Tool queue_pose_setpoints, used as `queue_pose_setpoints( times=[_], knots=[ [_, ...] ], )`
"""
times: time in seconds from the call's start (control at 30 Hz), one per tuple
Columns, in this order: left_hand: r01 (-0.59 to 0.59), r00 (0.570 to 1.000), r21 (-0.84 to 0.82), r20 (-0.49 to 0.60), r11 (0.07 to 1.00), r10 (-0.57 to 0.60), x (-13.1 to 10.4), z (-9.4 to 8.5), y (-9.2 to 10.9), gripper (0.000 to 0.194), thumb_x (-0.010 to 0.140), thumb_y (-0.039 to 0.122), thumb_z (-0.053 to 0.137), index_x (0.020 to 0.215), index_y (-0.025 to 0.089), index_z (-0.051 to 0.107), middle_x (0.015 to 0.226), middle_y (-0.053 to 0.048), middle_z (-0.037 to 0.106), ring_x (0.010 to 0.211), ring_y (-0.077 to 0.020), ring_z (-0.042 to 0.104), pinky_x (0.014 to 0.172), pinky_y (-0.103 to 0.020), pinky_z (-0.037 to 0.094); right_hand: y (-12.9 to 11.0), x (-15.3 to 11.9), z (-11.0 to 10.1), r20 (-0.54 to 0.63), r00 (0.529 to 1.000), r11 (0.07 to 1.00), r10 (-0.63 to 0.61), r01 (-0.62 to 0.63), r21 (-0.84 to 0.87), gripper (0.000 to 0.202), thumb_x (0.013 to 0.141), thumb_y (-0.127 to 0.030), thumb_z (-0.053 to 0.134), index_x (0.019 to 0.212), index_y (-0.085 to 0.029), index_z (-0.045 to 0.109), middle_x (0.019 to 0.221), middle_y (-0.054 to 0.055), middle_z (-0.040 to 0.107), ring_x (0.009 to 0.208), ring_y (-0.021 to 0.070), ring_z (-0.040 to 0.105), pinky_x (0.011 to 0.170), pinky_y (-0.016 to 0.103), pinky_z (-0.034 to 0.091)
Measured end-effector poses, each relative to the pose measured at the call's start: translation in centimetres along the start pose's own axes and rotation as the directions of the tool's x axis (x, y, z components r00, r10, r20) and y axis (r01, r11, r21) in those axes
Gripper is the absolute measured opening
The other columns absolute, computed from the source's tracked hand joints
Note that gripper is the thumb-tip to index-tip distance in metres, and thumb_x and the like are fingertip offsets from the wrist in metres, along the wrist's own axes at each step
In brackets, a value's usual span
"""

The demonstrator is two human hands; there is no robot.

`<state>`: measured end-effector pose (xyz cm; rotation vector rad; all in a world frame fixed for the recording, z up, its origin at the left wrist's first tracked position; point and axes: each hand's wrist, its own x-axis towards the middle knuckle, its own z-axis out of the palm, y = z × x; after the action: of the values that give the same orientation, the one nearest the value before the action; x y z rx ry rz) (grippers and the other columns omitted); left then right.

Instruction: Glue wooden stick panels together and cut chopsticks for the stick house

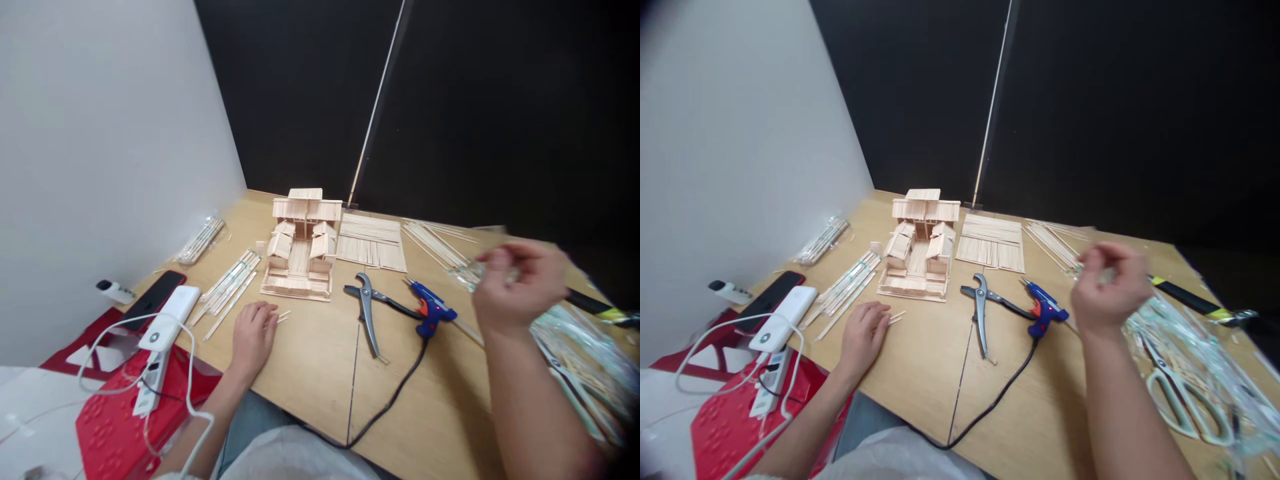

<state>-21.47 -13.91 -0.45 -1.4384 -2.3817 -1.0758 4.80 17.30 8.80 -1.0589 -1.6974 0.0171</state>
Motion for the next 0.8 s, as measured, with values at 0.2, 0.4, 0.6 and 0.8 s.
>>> queue_pose_setpoints(
  times=[0.2,0.4,0.6,0.8],
  knots=[
    [0.077,0.995,-0.517,0.096,0.852,-0.032,1.3,-0.7,4.7,0.031,0.093,0.029,0.057,0.122,0.02,0.059,0.104,-0.008,0.067,0.089,-0.0167,0.064,0.082,-0.03,0.051,-10.2,-8.8,-0.1,0.397,0.684,0.769,-0.612,0.399,0.499,0.013,0.09,-0.012,0.054,0.098,-0.017,0.062,0.084,0.007,0.068,0.078,0.0201,0.062,0.072,0.033,0.048],
    [0.223,0.966,-0.66,0.251,0.717,-0.07,0.8,-0.5,6.4,0.018,0.09,0.032,0.061,0.085,0.017,0.069,0.079,-0.004,0.067,0.071,-0.0136,0.062,0.069,-0.025,0.049,-14.0,-14.0,-0.9,0.529,0.598,0.778,-0.602,0.289,0.559,0.017,0.091,-0.01,0.049,0.099,-0.017,0.063,0.08,0.005,0.067,0.074,0.0183,0.06,0.069,0.031,0.047],
    [0.294,0.956,-0.671,0.215,0.681,-0.201,0.2,-2.3,4.4,0.02,0.086,0.035,0.064,0.079,0.016,0.068,0.068,-0.001,0.065,0.063,-0.0123,0.06,0.063,-0.023,0.048,-7.0,-10.4,-0.7,0.505,0.731,0.888,-0.459,0.365,0.279,0.018,0.092,-0.015,0.051,0.092,-0.02,0.068,0.08,0.007,0.072,0.073,0.0213,0.066,0.068,0.035,0.05],
    [0.392,0.909,-0.712,0.202,0.583,-0.365,-0.5,-2.2,2.0,0.025,0.082,0.041,0.067,0.079,0.016,0.068,0.071,-0.003,0.067,0.061,-0.0122,0.059,0.063,-0.023,0.049,-5.5,-7.2,1.1,0.561,0.78,0.945,-0.278,0.326,0.014,0.016,0.088,-0.018,0.057,0.089,-0.027,0.07,0.099,0.009,0.071,0.098,0.0318,0.062,0.084,0.049,0.044]
  ],
)
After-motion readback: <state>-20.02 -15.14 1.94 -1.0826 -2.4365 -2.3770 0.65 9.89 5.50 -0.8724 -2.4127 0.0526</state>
